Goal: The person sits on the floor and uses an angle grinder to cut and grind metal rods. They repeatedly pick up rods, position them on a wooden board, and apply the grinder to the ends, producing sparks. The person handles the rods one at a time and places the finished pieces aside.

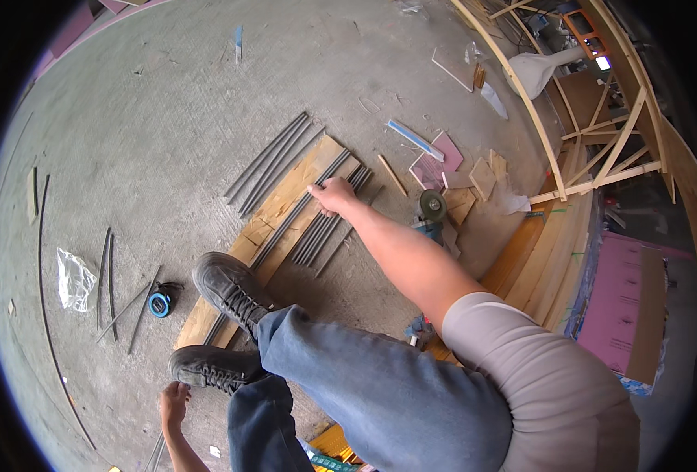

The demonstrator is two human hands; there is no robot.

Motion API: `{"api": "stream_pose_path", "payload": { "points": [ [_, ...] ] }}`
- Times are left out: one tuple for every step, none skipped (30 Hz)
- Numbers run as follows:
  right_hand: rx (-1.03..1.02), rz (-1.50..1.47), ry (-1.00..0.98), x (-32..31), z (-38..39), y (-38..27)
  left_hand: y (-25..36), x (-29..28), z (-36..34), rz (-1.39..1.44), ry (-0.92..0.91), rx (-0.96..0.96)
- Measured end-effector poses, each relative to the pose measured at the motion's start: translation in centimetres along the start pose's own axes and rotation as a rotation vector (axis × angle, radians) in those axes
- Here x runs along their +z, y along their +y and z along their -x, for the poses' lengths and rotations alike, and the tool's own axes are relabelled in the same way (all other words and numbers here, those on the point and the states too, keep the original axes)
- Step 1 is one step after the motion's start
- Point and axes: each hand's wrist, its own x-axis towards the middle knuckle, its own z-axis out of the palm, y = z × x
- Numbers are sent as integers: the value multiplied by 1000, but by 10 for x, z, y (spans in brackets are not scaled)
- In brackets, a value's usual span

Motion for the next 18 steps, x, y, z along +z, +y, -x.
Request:
{"api": "stream_pose_path", "payload": {
  "points": [
    [-10,-1,7,-1,-2,1,2,4,0,24,9,11],
    [-4,8,13,-2,-3,3,5,7,0,47,18,22],
    [2,16,19,-3,-3,6,7,10,1,49,27,32],
    [5,22,20,-3,-3,5,4,10,2,50,43,37],
    [1,25,26,-1,-2,4,1,10,2,50,60,43],
    [-2,18,25,0,-2,2,-2,9,3,50,77,48],
    [-1,12,28,-1,-2,3,1,9,4,-9,80,48],
    [-1,7,31,-1,-3,4,4,7,6,-68,84,49],
    [-2,13,36,0,-3,5,7,6,8,-128,88,49],
    [1,23,37,2,-3,2,7,4,12,-131,131,90],
    [3,33,38,4,-2,0,6,1,18,-134,176,130],
    [4,42,38,8,-1,-4,6,-4,23,-137,221,170],
    [6,39,41,9,0,-2,14,-13,27,-242,233,129],
    [10,47,46,7,1,-1,29,-15,37,-218,330,177],
    [13,54,53,3,2,0,44,-15,45,-164,381,181],
    [10,56,56,0,4,-1,55,-19,55,-113,440,184],
    [30,7,65,-3,7,-1,62,-22,60,40,403,216],
    [-11,46,102,-6,12,0,72,-22,69,55,391,215]
  ]
}}
